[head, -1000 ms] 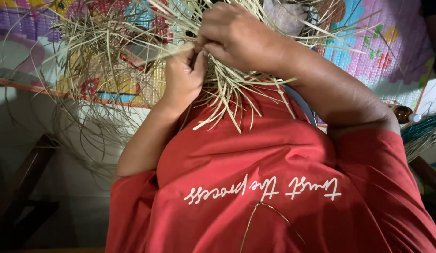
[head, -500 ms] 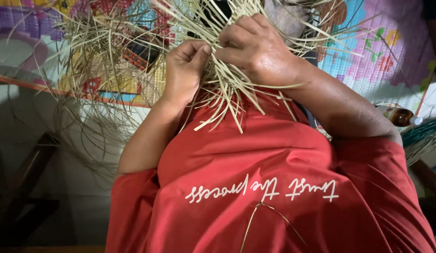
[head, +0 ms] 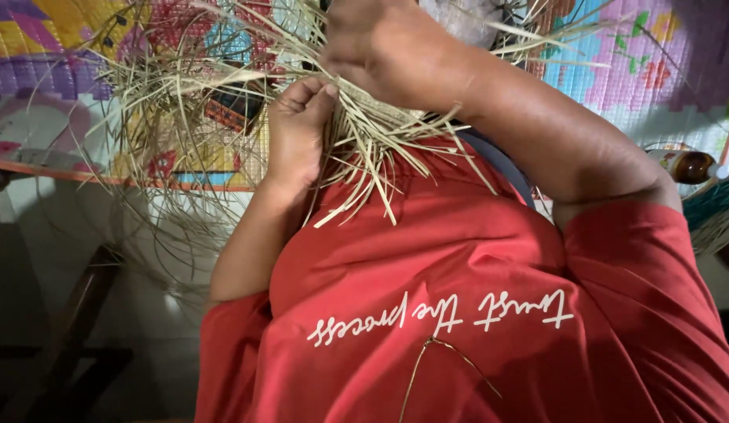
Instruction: Weaving a hat using dried straw or grass fibers on a floor mat.
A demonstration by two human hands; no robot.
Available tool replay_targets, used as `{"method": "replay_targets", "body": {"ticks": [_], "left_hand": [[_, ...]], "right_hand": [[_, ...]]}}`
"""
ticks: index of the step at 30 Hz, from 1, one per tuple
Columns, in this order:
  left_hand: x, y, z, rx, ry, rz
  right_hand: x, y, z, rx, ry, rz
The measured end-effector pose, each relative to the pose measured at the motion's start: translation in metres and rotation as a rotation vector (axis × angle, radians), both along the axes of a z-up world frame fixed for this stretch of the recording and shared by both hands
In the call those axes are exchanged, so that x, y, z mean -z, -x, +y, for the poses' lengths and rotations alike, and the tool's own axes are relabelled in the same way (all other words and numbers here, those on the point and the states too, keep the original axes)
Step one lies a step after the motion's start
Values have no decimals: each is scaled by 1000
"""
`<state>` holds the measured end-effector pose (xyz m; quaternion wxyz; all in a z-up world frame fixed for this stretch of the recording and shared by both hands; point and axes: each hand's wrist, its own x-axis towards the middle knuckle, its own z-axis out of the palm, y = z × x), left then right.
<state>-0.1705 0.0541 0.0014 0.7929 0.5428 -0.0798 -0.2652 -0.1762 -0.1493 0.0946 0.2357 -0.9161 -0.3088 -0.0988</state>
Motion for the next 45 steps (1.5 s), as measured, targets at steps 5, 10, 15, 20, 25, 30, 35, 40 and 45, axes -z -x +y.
{"method": "replay_targets", "body": {"ticks": [5,10,15,20,25,30,35,40,45], "left_hand": [[15,3,-7,-69,16,-248],[17,1,-9,-83,-55,-453],[24,-2,-8,-40,31,-168],[17,-2,-7,-48,6,-128],[22,-2,-10,-57,2,-316],[9,2,-10,-44,27,-364],[14,0,-6,-51,-70,-288],[22,-3,-9,-41,129,-53],[13,-1,-10,-54,-11,-324]], "right_hand": [[17,-1,5,45,254,15],[15,-8,8,70,176,118],[4,7,4,-9,0,21],[15,26,-7,16,145,-190],[18,26,-7,41,154,-251],[21,21,0,100,3,-41],[23,18,3,45,44,-194],[22,31,-6,81,276,-363],[4,35,-7,-16,3,12]]}}
